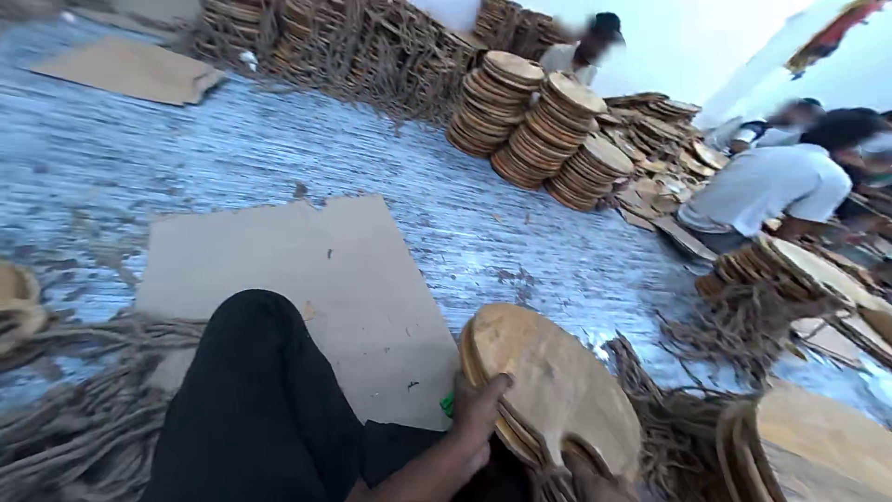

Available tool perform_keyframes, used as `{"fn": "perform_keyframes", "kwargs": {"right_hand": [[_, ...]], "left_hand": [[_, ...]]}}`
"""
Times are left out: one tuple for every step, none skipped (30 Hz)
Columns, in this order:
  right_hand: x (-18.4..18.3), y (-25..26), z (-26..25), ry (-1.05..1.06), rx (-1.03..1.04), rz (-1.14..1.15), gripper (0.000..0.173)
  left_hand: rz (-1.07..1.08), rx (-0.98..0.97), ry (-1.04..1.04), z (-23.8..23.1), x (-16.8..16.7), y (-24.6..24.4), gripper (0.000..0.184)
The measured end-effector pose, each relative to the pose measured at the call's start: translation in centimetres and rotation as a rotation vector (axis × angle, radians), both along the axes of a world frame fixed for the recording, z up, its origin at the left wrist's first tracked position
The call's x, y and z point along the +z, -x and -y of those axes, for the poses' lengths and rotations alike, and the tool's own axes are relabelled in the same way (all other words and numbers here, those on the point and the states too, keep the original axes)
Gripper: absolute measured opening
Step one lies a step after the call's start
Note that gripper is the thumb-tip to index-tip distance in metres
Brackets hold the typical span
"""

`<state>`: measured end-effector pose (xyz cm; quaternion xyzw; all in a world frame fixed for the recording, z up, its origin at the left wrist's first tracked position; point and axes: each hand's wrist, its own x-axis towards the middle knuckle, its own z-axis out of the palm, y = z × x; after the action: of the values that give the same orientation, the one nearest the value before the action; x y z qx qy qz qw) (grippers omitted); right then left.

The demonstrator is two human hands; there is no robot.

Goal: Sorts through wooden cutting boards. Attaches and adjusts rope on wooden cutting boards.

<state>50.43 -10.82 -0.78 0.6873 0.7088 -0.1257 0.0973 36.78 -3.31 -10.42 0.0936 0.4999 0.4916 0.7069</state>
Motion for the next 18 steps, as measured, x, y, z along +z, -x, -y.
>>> {"fn": "perform_keyframes", "kwargs": {"right_hand": [[-0.5, 1.3, -2.0, -0.005, 0.073, -0.005, 0.055], [-1.1, 2.9, -4.1, -0.008, 0.139, -0.007, 0.051], [-2.1, 4.3, -6.3, 0.001, 0.209, -0.002, 0.047], [-3.5, 5.8, -8.5, 0.006, 0.284, -0.004, 0.046], [-4.9, 7.3, -10.7, 0.021, 0.351, -0.021, 0.046], [-6.3, 9.0, -12.6, 0.033, 0.411, -0.048, 0.046], [-7.8, 10.9, -14.2, 0.053, 0.456, -0.087, 0.046], [-9.3, 12.9, -15.5, 0.069, 0.496, -0.123, 0.046], [-10.9, 14.6, -16.4, 0.074, 0.530, -0.163, 0.044], [-12.5, 16.2, -17.1, 0.073, 0.564, -0.200, 0.042], [-14.2, 17.6, -17.5, 0.054, 0.599, -0.243, 0.039], [-15.8, 18.7, -17.8, 0.018, 0.621, -0.289, 0.036], [-16.9, 19.4, -17.8, -0.027, 0.619, -0.335, 0.037], [-17.5, 19.6, -17.8, -0.077, 0.585, -0.386, 0.042], [-17.7, 19.2, -17.6, -0.097, 0.510, -0.440, 0.050], [-17.9, 18.3, -17.4, -0.100, 0.409, -0.494, 0.057], [-18.2, 16.7, -17.1, -0.099, 0.304, -0.546, 0.062], [-18.6, 14.4, -16.9, -0.091, 0.220, -0.588, 0.065]], "left_hand": [[-0.009, 0.080, -0.004, -0.9, -0.4, 2.0, 0.077], [-0.019, 0.165, -0.019, -1.7, -0.8, 3.9, 0.073], [-0.043, 0.243, -0.029, -2.6, -1.1, 5.9, 0.070], [-0.087, 0.312, -0.035, -3.4, -1.6, 7.8, 0.067], [-0.141, 0.380, -0.037, -4.3, -2.2, 9.6, 0.065], [-0.190, 0.443, -0.032, -5.1, -3.0, 11.5, 0.064], [-0.226, 0.501, -0.017, -5.7, -3.9, 13.4, 0.064], [-0.248, 0.563, 0.005, -6.0, -5.0, 15.2, 0.063], [-0.258, 0.630, 0.029, -6.2, -6.1, 16.6, 0.061], [-0.250, 0.695, 0.055, -6.3, -7.4, 17.7, 0.061], [-0.238, 0.764, 0.075, -6.4, -8.6, 18.7, 0.061], [-0.220, 0.805, 0.076, -6.5, -9.4, 19.3, 0.060], [-0.205, 0.833, 0.064, -6.7, -9.6, 19.7, 0.057], [-0.187, 0.846, 0.044, -7.0, -9.3, 20.0, 0.054], [-0.169, 0.869, 0.029, -7.4, -8.8, 20.1, 0.050], [-0.158, 0.892, 0.015, -7.8, -8.4, 20.3, 0.048], [-0.156, 0.920, 0.014, -8.3, -8.3, 20.5, 0.048], [-0.161, 0.943, 0.023, -9.0, -8.5, 20.8, 0.049]]}}
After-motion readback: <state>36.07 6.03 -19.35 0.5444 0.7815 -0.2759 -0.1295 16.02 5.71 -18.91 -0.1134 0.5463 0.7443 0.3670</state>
